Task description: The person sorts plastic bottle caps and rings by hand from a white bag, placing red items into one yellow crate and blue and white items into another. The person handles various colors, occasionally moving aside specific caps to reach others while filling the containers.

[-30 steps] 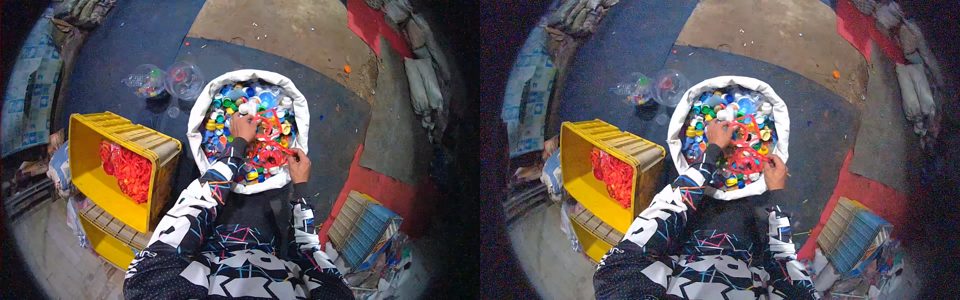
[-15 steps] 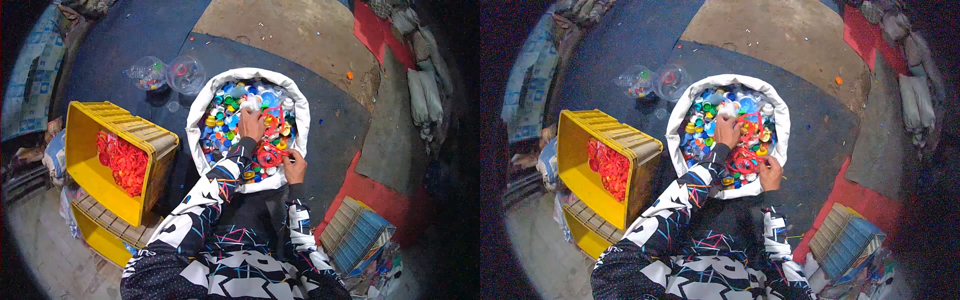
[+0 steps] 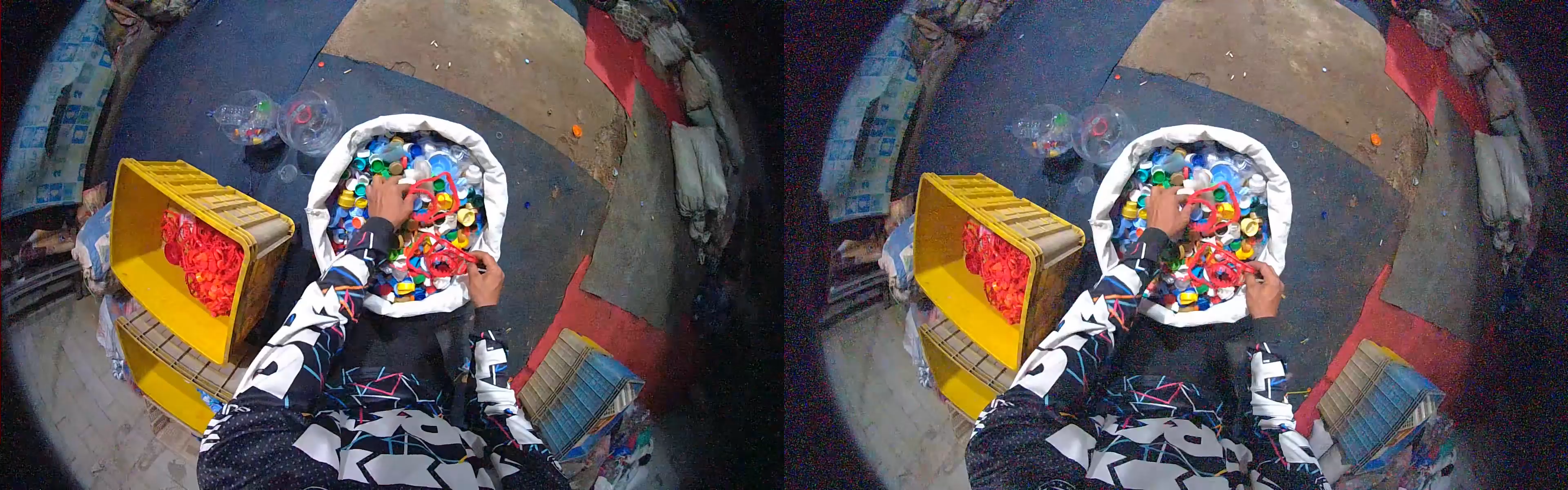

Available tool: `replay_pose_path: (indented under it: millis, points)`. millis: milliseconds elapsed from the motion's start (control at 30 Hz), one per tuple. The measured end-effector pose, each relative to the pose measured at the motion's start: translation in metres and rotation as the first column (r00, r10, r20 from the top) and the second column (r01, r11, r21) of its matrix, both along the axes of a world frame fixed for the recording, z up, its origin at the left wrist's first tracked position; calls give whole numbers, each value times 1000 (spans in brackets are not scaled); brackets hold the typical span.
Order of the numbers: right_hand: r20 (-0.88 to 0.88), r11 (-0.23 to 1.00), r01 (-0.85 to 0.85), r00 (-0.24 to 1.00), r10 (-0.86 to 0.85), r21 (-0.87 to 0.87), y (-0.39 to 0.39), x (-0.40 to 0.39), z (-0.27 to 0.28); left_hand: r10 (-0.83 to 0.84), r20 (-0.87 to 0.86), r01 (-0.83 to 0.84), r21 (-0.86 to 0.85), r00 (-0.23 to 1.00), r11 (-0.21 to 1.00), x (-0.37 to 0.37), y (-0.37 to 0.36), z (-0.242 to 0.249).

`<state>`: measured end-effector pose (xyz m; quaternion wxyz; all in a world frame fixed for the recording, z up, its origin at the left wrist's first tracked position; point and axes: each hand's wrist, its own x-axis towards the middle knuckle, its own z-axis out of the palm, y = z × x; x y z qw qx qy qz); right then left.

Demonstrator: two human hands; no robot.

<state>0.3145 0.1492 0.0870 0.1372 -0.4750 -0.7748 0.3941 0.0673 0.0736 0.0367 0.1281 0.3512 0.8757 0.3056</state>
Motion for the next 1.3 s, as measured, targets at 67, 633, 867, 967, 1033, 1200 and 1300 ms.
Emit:
replay_pose_path:
  millis: [67,633,867,967,1033,1200,1300]
  points:
    - [-16,1000,-8,1000,8,-2,1,-1,0,91,-116,-83,74,989,994,5,-4,13]
    - [-72,996,-77,995,74,-47,-4,-26,-4,222,955,-910,93,196,404,70,-151,-20]
    - [-69,989,-99,993,92,-108,-6,-38,-2,553,819,-871,-150,157,468,87,-169,-9]
    - [-113,987,-94,990,79,-130,-5,-47,4,621,753,-855,-159,218,493,84,-174,11]
    - [-108,983,-119,989,104,-138,-3,-52,8,528,843,-865,-187,102,466,78,-179,41]
    - [-288,873,-173,957,39,-456,-11,-74,15,384,918,-920,-61,100,387,69,-215,95]
    - [-317,720,-172,946,-70,-672,-42,-97,39,356,931,-970,-5,84,242,54,-248,124]
